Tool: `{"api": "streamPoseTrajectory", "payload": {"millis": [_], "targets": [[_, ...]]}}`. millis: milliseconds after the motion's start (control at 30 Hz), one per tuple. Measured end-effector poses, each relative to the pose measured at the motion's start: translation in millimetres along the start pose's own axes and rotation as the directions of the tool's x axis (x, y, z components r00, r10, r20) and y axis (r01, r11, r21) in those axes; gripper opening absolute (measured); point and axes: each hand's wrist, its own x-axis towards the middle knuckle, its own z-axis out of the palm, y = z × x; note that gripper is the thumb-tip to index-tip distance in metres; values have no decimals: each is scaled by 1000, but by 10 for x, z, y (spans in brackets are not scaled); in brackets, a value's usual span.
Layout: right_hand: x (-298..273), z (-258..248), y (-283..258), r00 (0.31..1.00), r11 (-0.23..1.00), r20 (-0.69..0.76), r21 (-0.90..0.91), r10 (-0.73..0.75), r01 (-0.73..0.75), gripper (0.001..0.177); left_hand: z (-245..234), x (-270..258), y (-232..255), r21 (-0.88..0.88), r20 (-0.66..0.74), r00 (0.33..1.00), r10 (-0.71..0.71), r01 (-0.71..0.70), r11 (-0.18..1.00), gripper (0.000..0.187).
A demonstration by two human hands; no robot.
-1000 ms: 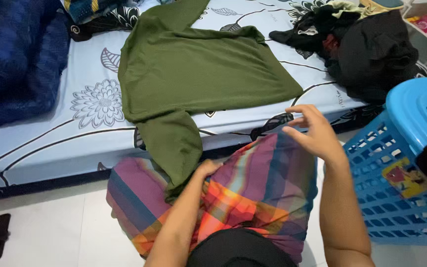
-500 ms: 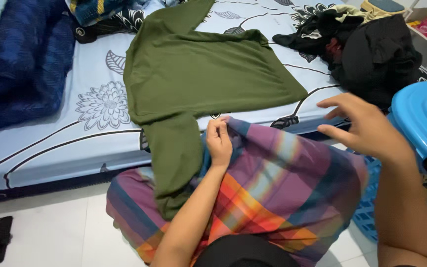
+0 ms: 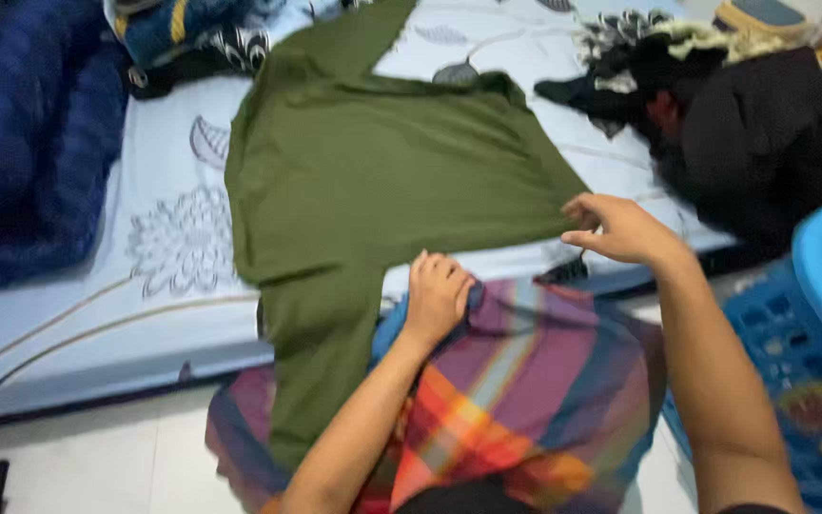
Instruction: The person folds a black pair of pants on a bed, then places it in a blue laundry basket. Next, the person unfolds and folds a green long-sleeve shirt on the bed.
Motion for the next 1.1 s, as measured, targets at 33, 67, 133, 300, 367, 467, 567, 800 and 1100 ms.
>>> {"api": "streamPoseTrajectory", "payload": {"millis": [33, 67, 133, 300, 367, 467, 567, 800, 1100], "targets": [[141, 101, 252, 997, 998, -51, 22, 65, -64, 48, 32, 21, -24, 43, -3, 1000, 7, -7, 999, 12], [284, 197, 503, 986, 991, -100, 47, 130, -126, 48, 68, 119, -110, 66, 80, 997, -19, 14, 998, 14], [432, 417, 957, 963, 996, -259, -31, 71, -81, 45, 73, 255, -243, 109, 262, 960, -102, 76, 991, 20], [702, 845, 1481, 866, 966, -451, 228, 215, -121, 32, -51, 569, -493, -84, 322, 946, -33, 63, 994, 27], [710, 1009, 1415, 770, 949, -568, 270, 291, -160, 26, -57, 605, -476, -99, 325, 943, -71, 108, 989, 28], [664, 1072, 1237, 748, 984, -642, 62, 167, -167, 21, -66, 596, -433, -114, 347, 928, -138, 188, 976, 25], [677, 1001, 1126, 763, 976, -609, 136, 218, -171, 20, -87, 624, -432, -124, 320, 938, -135, 182, 975, 22], [732, 1076, 1333, 764, 935, -562, 322, 316, -149, 22, -93, 593, -405, -126, 270, 956, -115, 154, 980, 18], [645, 778, 1898, 899, 689, -3, 644, 437, -333, 32, -180, 534, -378, -146, 176, 984, -29, 55, 988, 12]]}}
